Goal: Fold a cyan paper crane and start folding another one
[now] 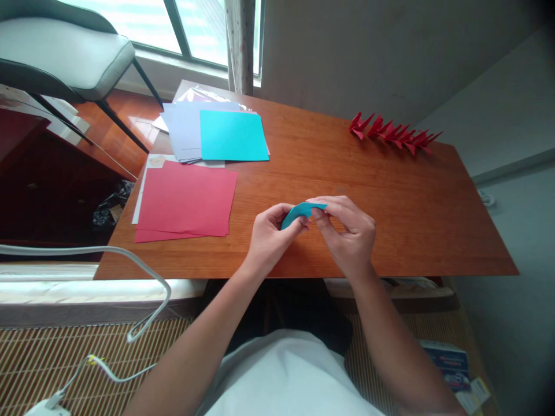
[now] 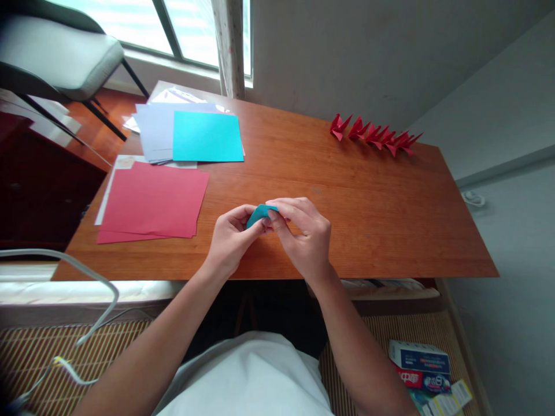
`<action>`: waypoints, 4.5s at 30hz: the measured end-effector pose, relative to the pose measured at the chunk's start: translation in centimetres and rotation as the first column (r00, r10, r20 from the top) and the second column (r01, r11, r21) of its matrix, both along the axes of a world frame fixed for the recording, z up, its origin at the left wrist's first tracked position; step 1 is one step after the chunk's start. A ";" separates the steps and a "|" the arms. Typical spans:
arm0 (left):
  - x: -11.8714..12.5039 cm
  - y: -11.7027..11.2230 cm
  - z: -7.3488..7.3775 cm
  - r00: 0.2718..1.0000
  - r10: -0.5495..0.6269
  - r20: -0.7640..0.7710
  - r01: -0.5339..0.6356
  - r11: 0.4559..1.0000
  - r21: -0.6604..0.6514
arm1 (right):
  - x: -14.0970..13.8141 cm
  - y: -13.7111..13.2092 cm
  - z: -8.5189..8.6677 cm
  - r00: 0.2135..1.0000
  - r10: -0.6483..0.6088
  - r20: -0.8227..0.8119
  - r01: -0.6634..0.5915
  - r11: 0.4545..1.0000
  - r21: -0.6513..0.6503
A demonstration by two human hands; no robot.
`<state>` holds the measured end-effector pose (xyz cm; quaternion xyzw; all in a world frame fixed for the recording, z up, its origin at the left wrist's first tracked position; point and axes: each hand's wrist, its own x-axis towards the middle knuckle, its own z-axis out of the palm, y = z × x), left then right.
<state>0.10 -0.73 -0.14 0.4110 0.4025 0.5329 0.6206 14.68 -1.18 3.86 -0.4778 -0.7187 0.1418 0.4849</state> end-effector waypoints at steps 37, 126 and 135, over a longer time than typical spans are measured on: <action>-0.4 -0.1 -0.2 0.949 0.022 0.315 0.021 0.991 -0.133 | -0.2 -1.6 -4.0 0.955 0.049 0.293 -0.140 0.945 0.296; -0.6 0.0 0.0 0.966 -0.011 0.258 0.054 0.985 -0.161 | 0.0 -0.7 -2.9 0.974 0.145 0.176 -0.184 0.955 0.231; -0.7 -0.1 0.0 0.960 -0.011 0.280 0.062 0.983 -0.172 | 0.1 -0.7 -2.8 0.980 0.172 0.105 -0.188 0.966 0.177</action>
